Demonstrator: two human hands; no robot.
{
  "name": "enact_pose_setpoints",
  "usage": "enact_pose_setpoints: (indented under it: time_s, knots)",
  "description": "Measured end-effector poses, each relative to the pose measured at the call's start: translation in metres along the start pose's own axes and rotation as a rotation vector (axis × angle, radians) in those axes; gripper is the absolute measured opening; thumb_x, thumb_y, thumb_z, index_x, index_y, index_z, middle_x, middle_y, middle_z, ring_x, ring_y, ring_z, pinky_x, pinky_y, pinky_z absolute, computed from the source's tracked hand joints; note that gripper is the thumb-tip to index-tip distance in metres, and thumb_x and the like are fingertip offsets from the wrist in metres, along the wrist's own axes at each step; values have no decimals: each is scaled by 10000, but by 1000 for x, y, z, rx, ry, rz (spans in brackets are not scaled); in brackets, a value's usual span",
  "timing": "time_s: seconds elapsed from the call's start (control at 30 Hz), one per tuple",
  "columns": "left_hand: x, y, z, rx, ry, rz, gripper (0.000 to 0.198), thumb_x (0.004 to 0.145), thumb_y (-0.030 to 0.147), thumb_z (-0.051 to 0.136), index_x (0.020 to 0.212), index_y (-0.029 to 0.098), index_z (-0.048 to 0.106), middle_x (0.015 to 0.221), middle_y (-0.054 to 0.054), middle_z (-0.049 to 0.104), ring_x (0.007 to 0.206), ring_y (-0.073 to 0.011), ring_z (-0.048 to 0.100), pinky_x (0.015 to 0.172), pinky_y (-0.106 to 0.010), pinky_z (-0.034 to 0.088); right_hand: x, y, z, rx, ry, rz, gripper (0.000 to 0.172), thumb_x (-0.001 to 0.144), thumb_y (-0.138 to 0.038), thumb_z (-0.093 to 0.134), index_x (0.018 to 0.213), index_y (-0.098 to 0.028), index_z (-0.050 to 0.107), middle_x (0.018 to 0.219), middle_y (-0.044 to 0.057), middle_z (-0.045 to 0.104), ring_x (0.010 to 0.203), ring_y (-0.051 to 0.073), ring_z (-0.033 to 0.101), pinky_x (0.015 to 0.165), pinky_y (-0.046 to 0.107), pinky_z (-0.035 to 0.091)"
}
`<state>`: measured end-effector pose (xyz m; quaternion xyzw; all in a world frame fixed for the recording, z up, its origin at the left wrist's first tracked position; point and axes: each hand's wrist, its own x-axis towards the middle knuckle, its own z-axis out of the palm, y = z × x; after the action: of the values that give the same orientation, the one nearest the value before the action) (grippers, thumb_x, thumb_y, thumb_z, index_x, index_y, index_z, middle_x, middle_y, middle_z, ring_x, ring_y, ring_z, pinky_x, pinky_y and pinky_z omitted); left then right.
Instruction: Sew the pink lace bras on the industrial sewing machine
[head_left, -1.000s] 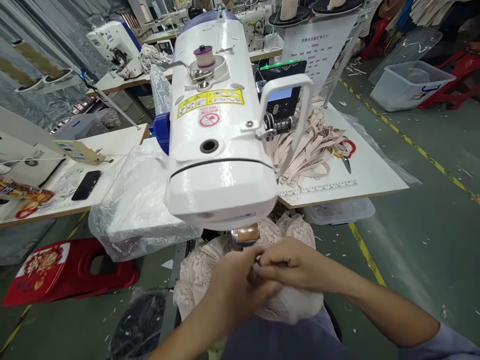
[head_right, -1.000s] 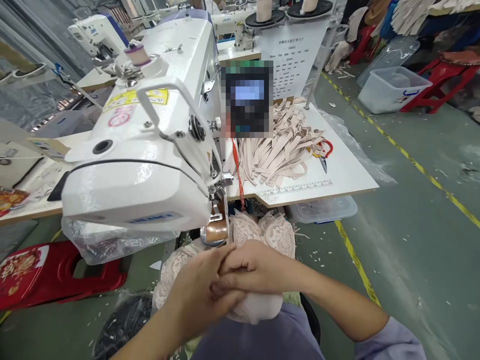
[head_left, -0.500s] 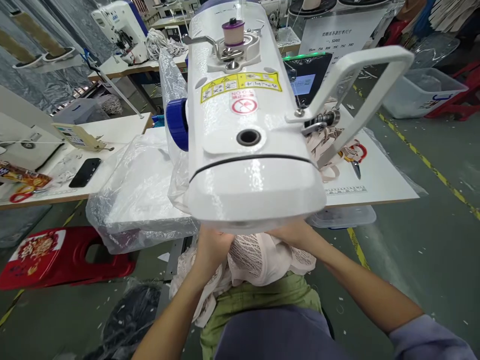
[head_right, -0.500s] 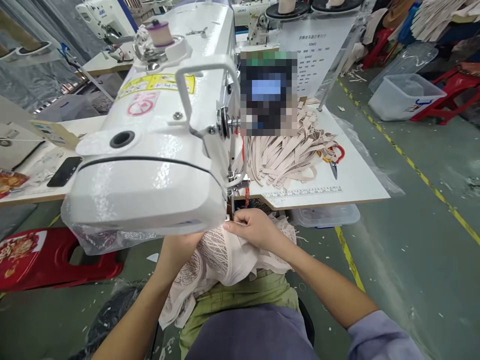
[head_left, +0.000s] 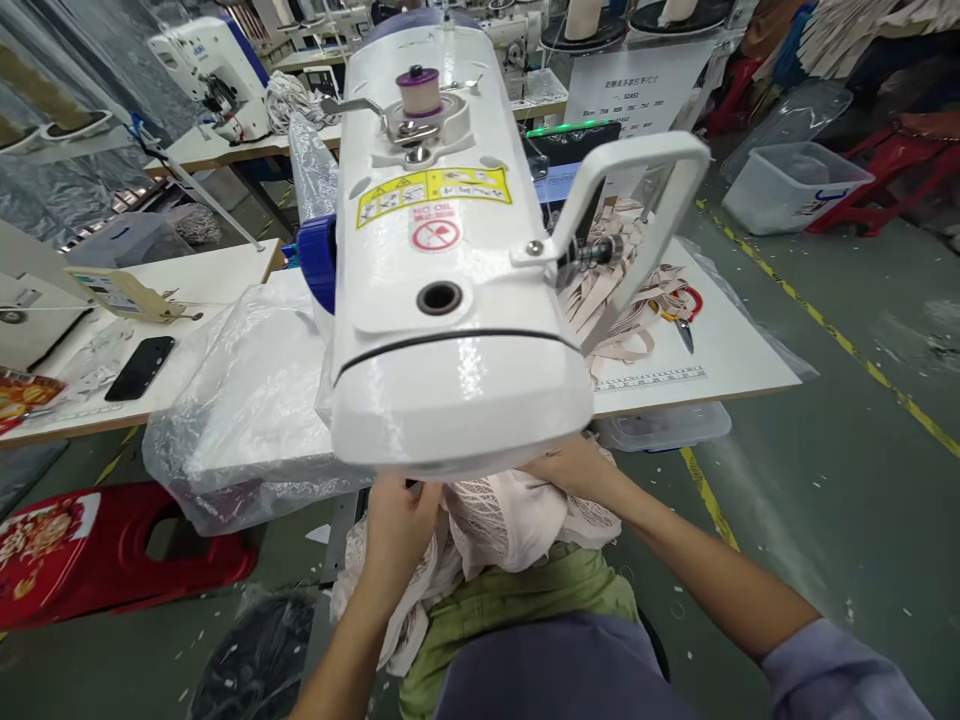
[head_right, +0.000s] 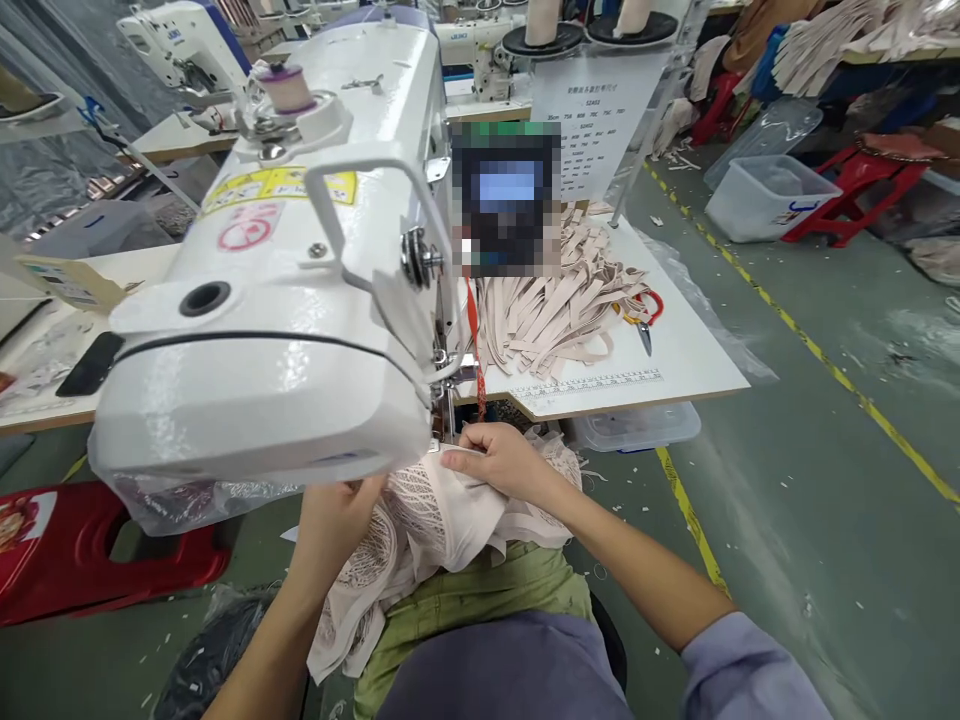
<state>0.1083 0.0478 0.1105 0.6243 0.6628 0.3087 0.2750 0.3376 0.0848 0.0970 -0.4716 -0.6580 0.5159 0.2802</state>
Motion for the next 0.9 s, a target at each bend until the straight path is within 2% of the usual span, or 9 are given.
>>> enact_pose_setpoints:
  time_s: [0.1,0.13,0.27,0.33,0.47,0.6,0.73,0.83,0.9]
  knots:
    - [-21,-19,6,-66,191,12,336,882,487,547,1040,192,586,986,-124,668,910,-252,657,758,-354,532,-4,-2,-1,38,0,26,495,814,-655,588,620,-208,502,627,7,509,652,169,489,604,278,397]
    - [-30,-26,11,-93,213,39,428,874,529,556,1135,190,547,1084,-147,648,1005,-274,649,805,-378,538,-5,-2,-1,49,-4,35,505,811,-650,581,600,-207,460,622,2,488,627,155,464,582,272,367]
    - [-70,-53,47,-180,39,178,781,836,665,563,1423,202,337,1430,-218,449,1311,-350,503,1023,-488,481,-11,6,-2,68,4,48,518,791,-647,553,569,-213,377,602,-22,413,556,120,381,537,265,269]
    - [-86,-65,70,-199,-7,201,881,833,676,561,1490,192,231,1495,-237,369,1386,-375,423,1080,-521,439,-15,10,-4,70,12,46,520,793,-658,534,571,-216,374,594,-31,390,546,115,361,537,266,256]
    - [-100,-88,111,-60,16,219,766,865,427,614,1477,169,233,1491,-256,373,1413,-395,380,1090,-580,416,-24,15,-9,55,25,65,541,805,-695,516,585,-216,396,587,-36,379,548,117,357,540,270,261]
    - [-102,-112,130,-2,-34,154,587,856,187,517,1413,154,335,1449,-230,451,1398,-344,426,1122,-552,400,-30,24,-11,38,31,41,571,827,-731,490,600,-212,419,583,-32,387,568,127,375,537,264,268]
    - [-101,-135,114,-51,-177,35,603,868,127,456,1458,196,350,1493,-165,481,1412,-284,437,1145,-474,408,-31,33,-7,55,66,-13,588,837,-758,463,635,-206,453,598,-29,409,565,127,385,545,263,296]
    - [-95,-143,77,-30,-355,4,594,887,150,474,1469,241,400,1484,-116,522,1375,-273,490,1097,-431,467,-33,30,-9,59,69,-32,570,850,-741,470,662,-204,479,624,-19,452,571,128,408,553,264,329]
    - [-88,-139,47,42,-419,21,590,860,115,462,1436,243,468,1429,-104,581,1324,-274,545,1058,-427,501,-40,26,-15,26,25,-19,553,862,-720,481,661,-205,493,618,-15,467,571,132,417,547,262,339]
